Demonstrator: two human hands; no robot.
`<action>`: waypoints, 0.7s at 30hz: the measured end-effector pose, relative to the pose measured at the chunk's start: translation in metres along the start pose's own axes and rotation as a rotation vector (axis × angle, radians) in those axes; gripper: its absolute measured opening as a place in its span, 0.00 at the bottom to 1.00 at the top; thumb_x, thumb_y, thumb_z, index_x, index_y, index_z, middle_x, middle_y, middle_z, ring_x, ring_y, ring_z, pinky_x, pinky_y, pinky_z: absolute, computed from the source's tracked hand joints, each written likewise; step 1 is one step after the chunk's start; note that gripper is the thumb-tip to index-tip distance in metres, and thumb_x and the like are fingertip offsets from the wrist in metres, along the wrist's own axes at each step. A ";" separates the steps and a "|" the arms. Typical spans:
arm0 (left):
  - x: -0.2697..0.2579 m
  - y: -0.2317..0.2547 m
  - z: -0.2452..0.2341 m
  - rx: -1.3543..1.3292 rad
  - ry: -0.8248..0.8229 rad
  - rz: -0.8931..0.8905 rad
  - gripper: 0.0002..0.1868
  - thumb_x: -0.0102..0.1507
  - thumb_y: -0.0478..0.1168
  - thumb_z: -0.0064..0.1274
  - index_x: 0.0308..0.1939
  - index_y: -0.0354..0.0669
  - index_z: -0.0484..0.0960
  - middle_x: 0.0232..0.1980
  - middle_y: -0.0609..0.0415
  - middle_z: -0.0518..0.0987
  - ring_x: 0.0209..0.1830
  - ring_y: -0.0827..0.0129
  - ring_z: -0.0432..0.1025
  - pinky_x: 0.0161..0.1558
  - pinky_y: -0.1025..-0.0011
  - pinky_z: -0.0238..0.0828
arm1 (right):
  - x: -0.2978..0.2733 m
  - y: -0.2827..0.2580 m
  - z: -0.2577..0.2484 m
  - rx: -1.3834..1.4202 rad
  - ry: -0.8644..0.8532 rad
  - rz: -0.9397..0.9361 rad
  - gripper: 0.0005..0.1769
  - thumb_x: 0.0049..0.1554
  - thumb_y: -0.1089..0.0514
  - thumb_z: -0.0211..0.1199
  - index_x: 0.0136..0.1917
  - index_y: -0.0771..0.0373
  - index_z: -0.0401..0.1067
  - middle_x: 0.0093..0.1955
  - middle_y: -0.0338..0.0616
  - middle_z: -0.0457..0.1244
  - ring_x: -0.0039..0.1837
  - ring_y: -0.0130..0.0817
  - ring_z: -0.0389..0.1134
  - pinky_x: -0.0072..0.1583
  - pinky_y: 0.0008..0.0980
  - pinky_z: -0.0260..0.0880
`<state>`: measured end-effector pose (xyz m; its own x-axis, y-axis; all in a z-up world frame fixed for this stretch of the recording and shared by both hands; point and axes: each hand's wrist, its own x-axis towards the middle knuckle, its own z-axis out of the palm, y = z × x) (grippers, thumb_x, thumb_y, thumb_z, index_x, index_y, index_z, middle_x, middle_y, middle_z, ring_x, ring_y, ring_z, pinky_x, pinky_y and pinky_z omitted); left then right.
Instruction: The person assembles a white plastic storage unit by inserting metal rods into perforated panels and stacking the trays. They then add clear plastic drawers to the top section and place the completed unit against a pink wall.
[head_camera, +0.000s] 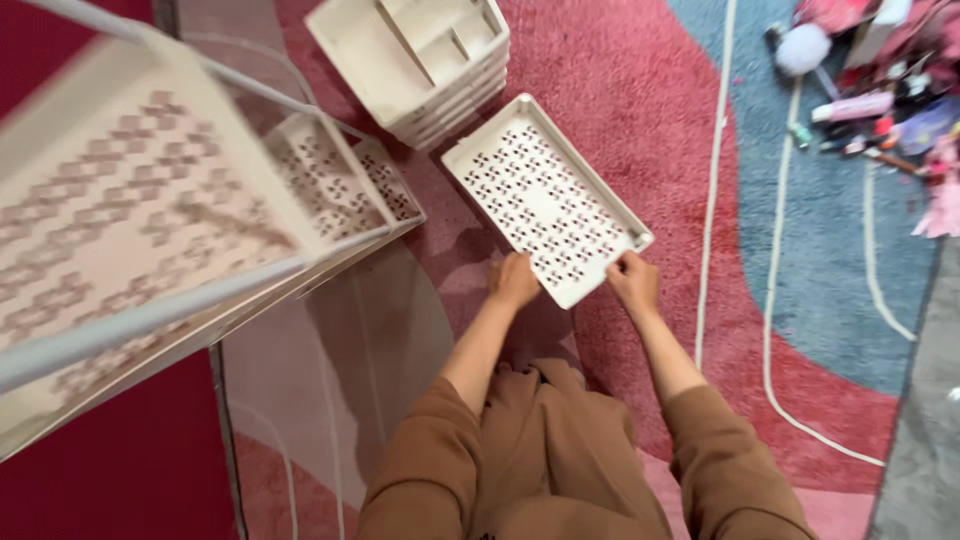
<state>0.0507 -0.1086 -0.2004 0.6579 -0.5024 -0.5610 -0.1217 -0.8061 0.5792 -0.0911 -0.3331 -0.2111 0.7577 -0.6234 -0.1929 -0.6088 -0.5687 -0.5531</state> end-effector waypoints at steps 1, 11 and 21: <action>-0.018 0.021 -0.015 0.019 0.012 0.041 0.11 0.63 0.41 0.48 0.45 0.46 0.84 0.49 0.40 0.83 0.50 0.40 0.77 0.55 0.50 0.73 | -0.007 -0.010 -0.027 -0.007 0.027 0.017 0.10 0.53 0.54 0.65 0.41 0.64 0.76 0.36 0.55 0.68 0.39 0.45 0.73 0.43 0.42 0.71; -0.272 0.215 -0.263 -0.337 0.393 0.529 0.24 0.65 0.43 0.55 0.65 0.40 0.74 0.63 0.39 0.75 0.53 0.48 0.76 0.52 0.56 0.77 | -0.063 -0.167 -0.353 0.096 0.184 -0.021 0.07 0.56 0.60 0.66 0.47 0.64 0.79 0.39 0.43 0.70 0.42 0.26 0.69 0.48 0.30 0.70; -0.422 0.236 -0.482 -0.455 1.139 0.517 0.29 0.78 0.47 0.38 0.76 0.30 0.57 0.74 0.32 0.62 0.73 0.41 0.61 0.72 0.53 0.58 | -0.044 -0.369 -0.548 0.207 0.218 -0.349 0.08 0.62 0.68 0.59 0.52 0.70 0.78 0.41 0.38 0.68 0.43 0.20 0.67 0.51 0.24 0.68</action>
<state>0.1027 0.0639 0.4581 0.8890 0.0036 0.4580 -0.4337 -0.3149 0.8442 -0.0291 -0.3900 0.4454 0.8286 -0.5244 0.1960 -0.2494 -0.6592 -0.7094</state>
